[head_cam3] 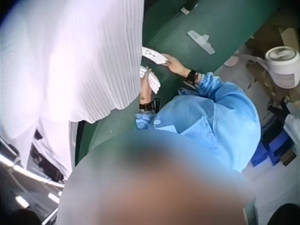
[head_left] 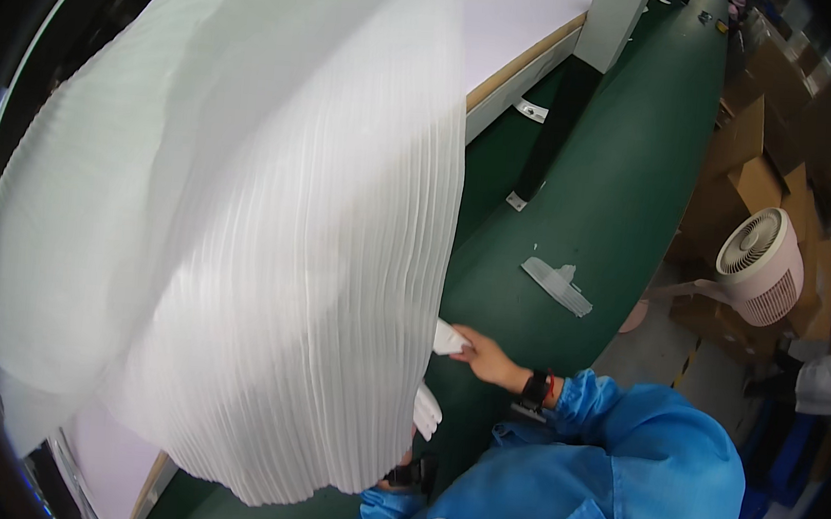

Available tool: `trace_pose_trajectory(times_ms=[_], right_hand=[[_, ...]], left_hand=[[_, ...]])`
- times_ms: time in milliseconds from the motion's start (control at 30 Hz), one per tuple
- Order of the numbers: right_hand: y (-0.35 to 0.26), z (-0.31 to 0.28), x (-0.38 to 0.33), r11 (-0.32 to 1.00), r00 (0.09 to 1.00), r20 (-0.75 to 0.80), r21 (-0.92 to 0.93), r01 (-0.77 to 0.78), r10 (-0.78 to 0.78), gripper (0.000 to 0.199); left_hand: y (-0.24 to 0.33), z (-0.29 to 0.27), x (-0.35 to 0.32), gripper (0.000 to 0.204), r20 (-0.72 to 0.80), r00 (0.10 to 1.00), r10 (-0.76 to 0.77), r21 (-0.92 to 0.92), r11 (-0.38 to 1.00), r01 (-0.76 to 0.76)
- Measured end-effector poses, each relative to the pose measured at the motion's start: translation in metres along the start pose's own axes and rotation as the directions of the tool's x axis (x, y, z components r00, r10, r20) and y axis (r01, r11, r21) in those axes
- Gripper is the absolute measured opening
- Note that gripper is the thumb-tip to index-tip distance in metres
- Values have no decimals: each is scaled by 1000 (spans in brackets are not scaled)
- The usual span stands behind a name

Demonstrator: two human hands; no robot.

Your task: Packing curved plastic components into boxes at a manufacturing assembly line.

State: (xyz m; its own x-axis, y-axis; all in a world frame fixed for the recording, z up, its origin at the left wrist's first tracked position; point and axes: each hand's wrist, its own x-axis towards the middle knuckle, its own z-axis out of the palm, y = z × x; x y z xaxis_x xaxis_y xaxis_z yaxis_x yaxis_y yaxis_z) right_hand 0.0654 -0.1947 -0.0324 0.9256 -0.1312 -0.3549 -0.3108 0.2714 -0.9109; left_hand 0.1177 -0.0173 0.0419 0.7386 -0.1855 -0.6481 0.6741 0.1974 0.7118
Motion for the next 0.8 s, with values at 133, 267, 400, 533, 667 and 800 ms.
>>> trace_pose_trajectory(times_ms=[133,267,400,533,667,800], right_hand=[[-29,42,-44,935,985,124,-322,152,-118,51],[-38,45,-47,849,909,356,-392,355,-216,60],[-35,36,-50,878,855,497,-333,344,-147,68],[-36,24,-43,907,845,532,-331,260,-48,46],[-42,9,-6,855,907,405,-423,299,-116,27],[-42,-49,87,708,885,29,-588,390,-464,29]], left_hand=[[-36,-21,19,36,19,983,183,16,983,-183],[-21,-14,-4,34,6,999,48,-101,994,-47],[-30,-44,-5,34,62,996,-56,-157,986,65],[-34,-58,-15,39,68,992,-106,-81,990,112],[-37,-62,-42,47,79,984,-163,-115,978,171],[-50,-61,-52,47,79,962,-261,-72,961,267]])
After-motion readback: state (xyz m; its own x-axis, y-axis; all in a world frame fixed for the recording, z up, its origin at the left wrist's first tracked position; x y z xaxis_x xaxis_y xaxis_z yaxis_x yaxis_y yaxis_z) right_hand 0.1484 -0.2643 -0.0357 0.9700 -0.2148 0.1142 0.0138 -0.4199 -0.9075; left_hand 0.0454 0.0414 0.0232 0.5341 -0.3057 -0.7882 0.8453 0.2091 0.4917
